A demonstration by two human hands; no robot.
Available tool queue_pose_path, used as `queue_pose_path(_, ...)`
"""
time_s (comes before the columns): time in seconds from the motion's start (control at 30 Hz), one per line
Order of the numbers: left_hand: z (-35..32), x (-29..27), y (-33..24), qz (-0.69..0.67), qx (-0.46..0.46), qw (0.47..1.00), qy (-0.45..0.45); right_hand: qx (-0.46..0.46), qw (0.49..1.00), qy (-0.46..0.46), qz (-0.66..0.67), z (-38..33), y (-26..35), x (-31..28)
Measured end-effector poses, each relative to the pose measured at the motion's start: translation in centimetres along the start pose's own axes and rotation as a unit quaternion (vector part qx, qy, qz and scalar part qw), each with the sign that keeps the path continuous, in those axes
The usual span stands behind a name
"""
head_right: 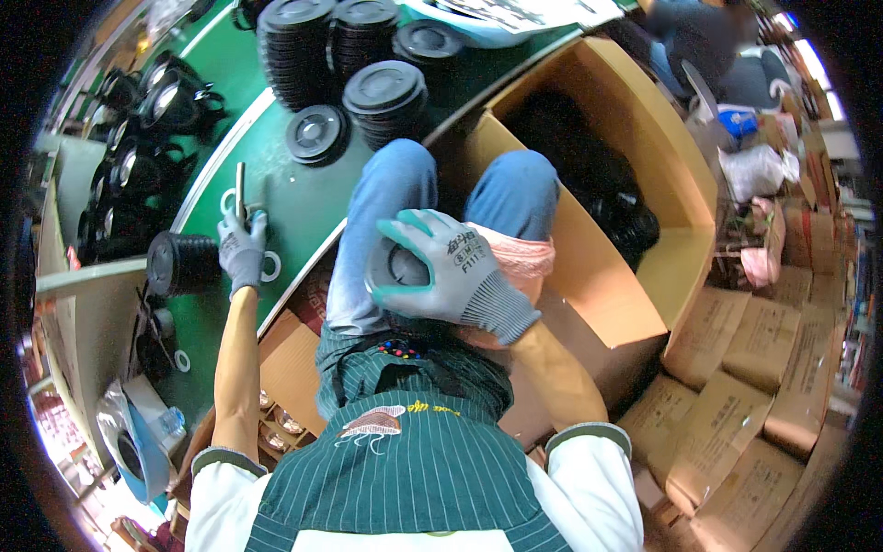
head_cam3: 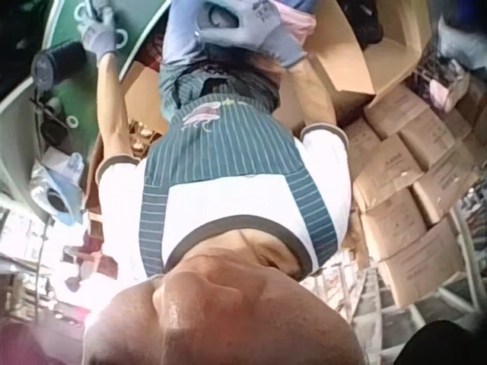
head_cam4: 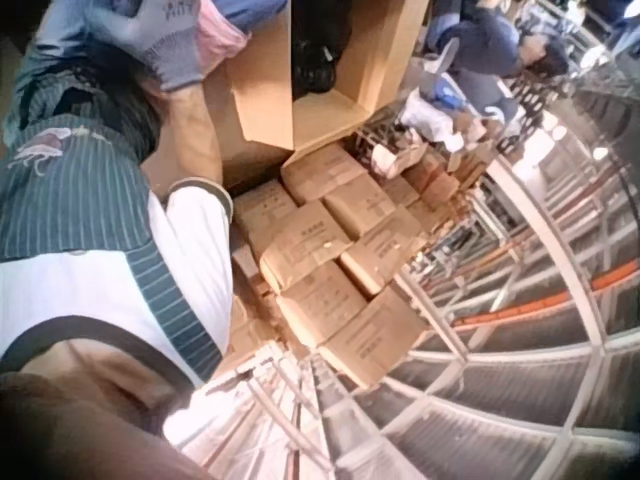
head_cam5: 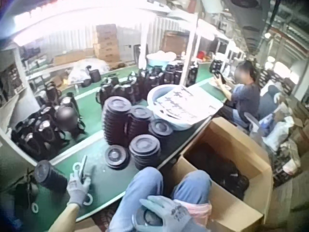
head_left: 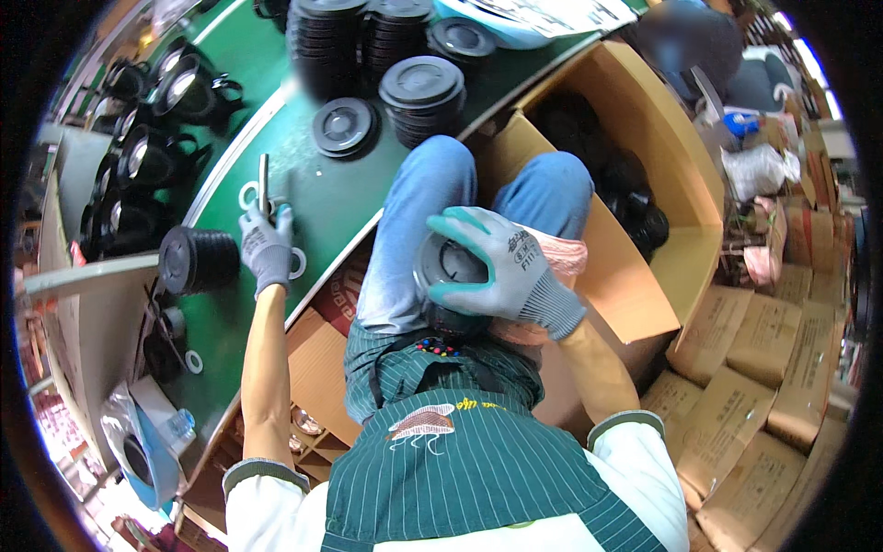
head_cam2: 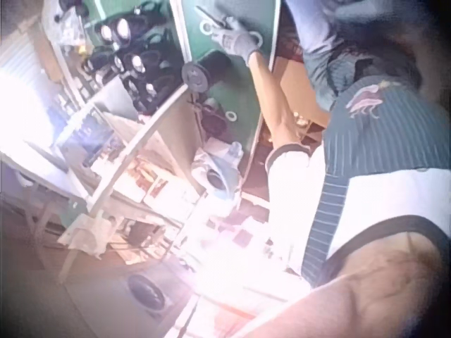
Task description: The person sits on the floor and repeatedly picks up black kettles, inserts a metal rod into the base, and places them on a green workbench. The person handles the kettles one at a time and uses a metal rod tool to secure the base.
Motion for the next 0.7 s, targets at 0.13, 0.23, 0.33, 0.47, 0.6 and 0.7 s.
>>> queue_pose_path(0.13, 0.0, -3.4, -2.4, -0.166, 0.076, 0.983, 0.014, 0.108, 0.888, -0.17, 0.413, -1.9, -3.1, 2.9)
queue_pose_path(0.23, -2.1, -9.7, -10.0, -0.38, 0.146, 0.9, 0.153, 0.204, 0.765, -0.232, 0.565, -2.0, -3.1, 3.3)
queue_pose_path(0.33, -5.6, -15.3, -16.9, -0.417, 0.278, 0.805, 0.317, 0.237, 0.74, -0.233, 0.586, -1.4, -2.0, 2.8)
queue_pose_path(0.47, -9.0, -16.1, -21.9, -0.188, 0.484, 0.776, 0.358, 0.219, 0.717, -0.223, 0.624, -1.2, -1.1, 1.8)
queue_pose_path(0.6, -10.9, -16.8, -21.8, -0.121, 0.486, 0.803, 0.324, 0.18, 0.748, -0.134, 0.625, -0.4, -3.3, 0.1)
queue_pose_path(0.7, -14.4, -17.5, -23.3, -0.043, 0.448, 0.846, 0.285, 0.114, 0.761, -0.073, 0.635, 1.2, -6.1, 1.4)
Point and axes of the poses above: each hand's wrist, its own z-axis towards the middle knuckle, its own x-axis out of the palm, y = z × x, the point moved 2 cm from there along z, towards the middle knuckle, and after that the axes turned 5 degrees about -z, right-handed, at the moved point
